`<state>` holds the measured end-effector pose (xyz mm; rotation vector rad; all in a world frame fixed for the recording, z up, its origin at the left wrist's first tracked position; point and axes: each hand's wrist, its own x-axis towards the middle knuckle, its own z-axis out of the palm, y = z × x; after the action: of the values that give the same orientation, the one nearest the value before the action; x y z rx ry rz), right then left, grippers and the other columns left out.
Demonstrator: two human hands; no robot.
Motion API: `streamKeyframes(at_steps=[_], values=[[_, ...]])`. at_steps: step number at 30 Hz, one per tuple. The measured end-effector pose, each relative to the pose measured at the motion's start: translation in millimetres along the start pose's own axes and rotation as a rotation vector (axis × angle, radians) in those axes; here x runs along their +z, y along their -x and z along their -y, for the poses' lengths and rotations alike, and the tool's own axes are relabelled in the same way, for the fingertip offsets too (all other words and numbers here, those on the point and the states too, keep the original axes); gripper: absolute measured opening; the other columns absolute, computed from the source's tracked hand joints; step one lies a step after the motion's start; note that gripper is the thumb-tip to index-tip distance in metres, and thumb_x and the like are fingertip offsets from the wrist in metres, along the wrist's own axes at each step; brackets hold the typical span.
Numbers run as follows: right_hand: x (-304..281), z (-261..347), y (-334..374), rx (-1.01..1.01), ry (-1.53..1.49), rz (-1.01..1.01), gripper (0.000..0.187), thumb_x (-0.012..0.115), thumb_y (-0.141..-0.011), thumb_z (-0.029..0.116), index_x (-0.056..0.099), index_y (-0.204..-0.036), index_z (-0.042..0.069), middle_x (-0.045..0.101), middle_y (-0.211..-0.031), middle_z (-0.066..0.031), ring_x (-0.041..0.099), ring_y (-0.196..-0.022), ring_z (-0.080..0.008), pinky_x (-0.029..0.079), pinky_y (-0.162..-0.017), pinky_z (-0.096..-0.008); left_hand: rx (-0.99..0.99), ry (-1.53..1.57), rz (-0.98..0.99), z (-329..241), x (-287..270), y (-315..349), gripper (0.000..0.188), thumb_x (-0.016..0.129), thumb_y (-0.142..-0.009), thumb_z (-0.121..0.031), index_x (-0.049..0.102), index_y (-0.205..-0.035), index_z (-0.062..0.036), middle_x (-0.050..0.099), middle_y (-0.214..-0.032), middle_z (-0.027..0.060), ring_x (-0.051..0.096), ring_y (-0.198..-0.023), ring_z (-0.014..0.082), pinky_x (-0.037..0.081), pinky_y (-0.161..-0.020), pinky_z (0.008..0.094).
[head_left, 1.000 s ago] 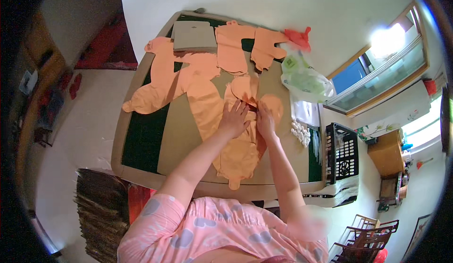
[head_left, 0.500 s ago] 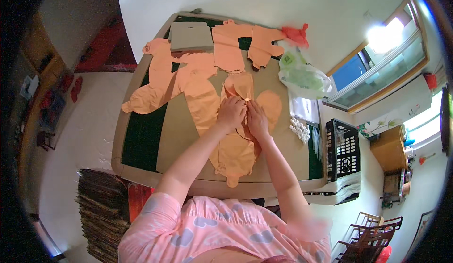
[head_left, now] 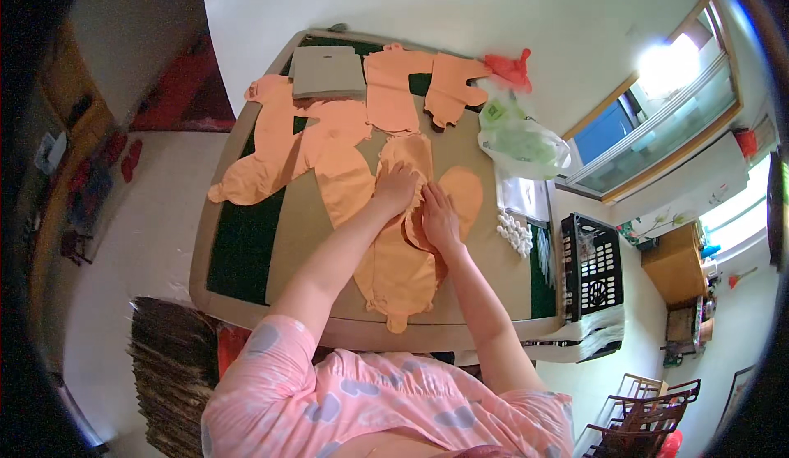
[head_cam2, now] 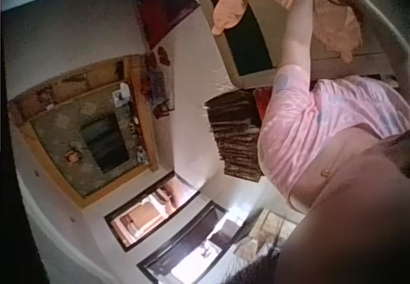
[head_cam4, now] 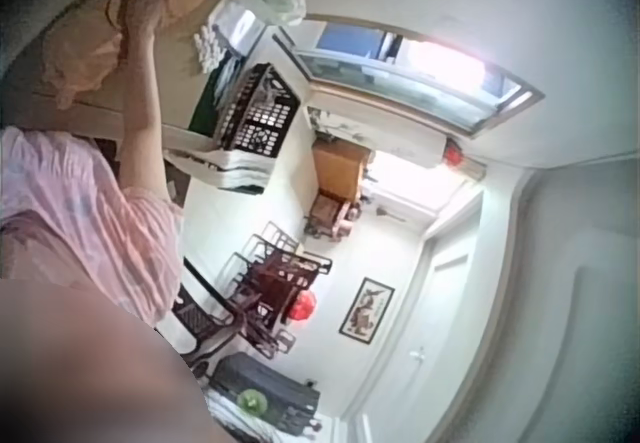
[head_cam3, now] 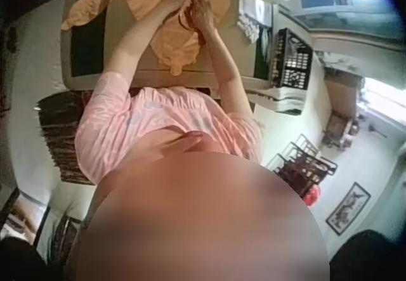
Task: Manually folding and packaging thin metallic foil sheets into plastic sleeves with cardboard inserts.
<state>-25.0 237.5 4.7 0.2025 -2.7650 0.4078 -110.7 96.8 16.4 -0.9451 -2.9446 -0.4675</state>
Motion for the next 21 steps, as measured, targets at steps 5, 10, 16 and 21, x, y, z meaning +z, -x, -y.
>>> streamKeyframes(at_steps=[5,10,16,21], values=[[9,-12,-2,-0.009,0.007,0.008,0.047,0.052,-0.09,0.021,0.048,-0.133,0.002,0.043,-0.143,-0.0156,0.037,-0.135,-0.0302,0.028,-0.111,-0.049,-0.01,0.102,-0.019,-20,7,24,0.046,0.045,-0.095,-0.028,0.045,-0.137,-0.0092,0.037,-0.148,0.0108,0.026,-0.141,0.0266,0.016,-0.115,0.0547],[9,-41,1,0.174,-0.228,-0.087,0.045,0.054,-0.091,0.025,0.05,-0.131,0.005,0.054,-0.13,-0.0182,0.05,-0.121,-0.0331,0.038,-0.102,-0.0509,0.042,0.071,-0.119,-20,23,25,0.05,0.042,-0.095,-0.03,0.041,-0.141,-0.0085,0.034,-0.15,0.0095,0.024,-0.142,0.0257,0.013,-0.115,0.0535],[-21,-53,28,0.57,0.296,-0.322,0.046,0.064,-0.087,0.038,0.057,-0.114,0.002,0.063,-0.099,-0.0204,0.059,-0.094,-0.039,0.047,-0.083,-0.0469,0.012,0.068,-0.118,-15,20,31,0.051,0.043,-0.094,-0.03,0.042,-0.14,-0.0081,0.034,-0.15,0.0101,0.024,-0.142,0.0258,0.014,-0.115,0.0533],[-15,-81,32,0.524,0.2,-0.274,0.035,0.065,-0.087,0.032,0.059,-0.102,0.0,0.065,-0.085,-0.0138,0.063,-0.077,-0.0348,0.05,-0.074,-0.0453,0.057,0.065,-0.142,-22,22,29,0.051,0.042,-0.094,-0.031,0.042,-0.14,-0.0083,0.034,-0.15,0.0103,0.024,-0.142,0.0258,0.014,-0.115,0.0534]])
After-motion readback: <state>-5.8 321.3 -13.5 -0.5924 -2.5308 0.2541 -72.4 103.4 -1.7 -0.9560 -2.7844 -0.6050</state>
